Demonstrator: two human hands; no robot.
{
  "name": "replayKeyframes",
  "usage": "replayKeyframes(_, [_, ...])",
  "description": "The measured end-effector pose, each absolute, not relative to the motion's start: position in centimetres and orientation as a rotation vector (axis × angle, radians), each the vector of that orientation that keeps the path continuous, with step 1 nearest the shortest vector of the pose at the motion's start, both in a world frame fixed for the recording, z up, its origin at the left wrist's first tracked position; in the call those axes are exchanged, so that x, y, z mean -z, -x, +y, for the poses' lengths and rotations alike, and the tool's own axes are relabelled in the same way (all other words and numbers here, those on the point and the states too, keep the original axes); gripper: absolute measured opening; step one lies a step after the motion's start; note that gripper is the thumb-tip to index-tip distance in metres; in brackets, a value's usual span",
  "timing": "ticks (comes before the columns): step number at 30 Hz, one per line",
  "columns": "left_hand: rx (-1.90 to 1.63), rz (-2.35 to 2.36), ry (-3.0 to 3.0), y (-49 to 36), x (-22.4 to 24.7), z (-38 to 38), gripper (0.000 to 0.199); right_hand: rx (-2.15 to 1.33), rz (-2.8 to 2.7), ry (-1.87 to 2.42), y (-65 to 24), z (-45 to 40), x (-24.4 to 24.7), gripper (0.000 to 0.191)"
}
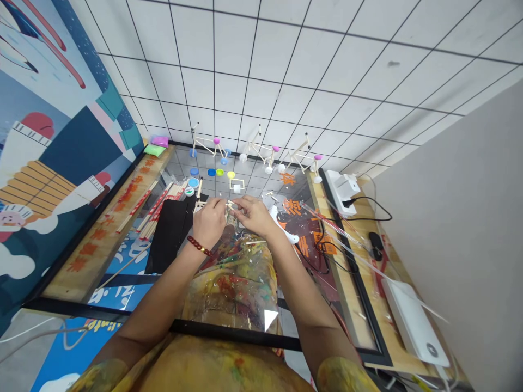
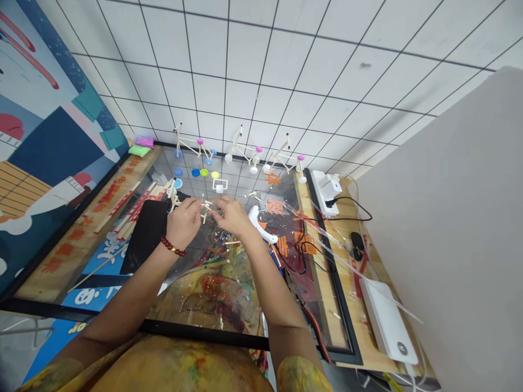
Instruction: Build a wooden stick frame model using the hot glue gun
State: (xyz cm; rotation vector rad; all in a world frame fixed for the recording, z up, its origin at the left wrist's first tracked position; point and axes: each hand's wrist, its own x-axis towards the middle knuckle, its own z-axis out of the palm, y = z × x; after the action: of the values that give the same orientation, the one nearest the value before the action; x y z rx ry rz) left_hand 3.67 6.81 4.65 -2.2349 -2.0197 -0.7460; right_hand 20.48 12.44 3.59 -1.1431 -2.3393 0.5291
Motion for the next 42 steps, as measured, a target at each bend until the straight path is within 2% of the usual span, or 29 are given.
replayKeyframes(18, [0.809,-2.002,2.226,-3.5,-3.9,7.2,0.03,-0.348,-2.565,1.267,-20.7,12.4,-5.7,0.036])
replayKeyframes(23, [0.836,-1.967,2.245,-3.5,-3.8,7.1,0.031,-0.44,-2.481,1.197,-20.9,12.8,-4.7,0.035])
replayKeyframes(27, [0.828,-1.963,2.256,-3.6,-3.8,7.0,0.031,-0.708,-2.347,0.963,-21.0,13.4,-3.7,0.04])
replayKeyframes(30, [0.829,-1.965,2.258,-3.6,-3.8,6.9,0.03,-0.845,-2.329,0.878,-21.2,13.7,-3.5,0.037])
replayKeyframes(42, [0.828,-1.941,2.251,-3.5,-3.6,6.8,0.029,-0.738,-2.391,0.964,-20.5,14.2,-3.4,0.037])
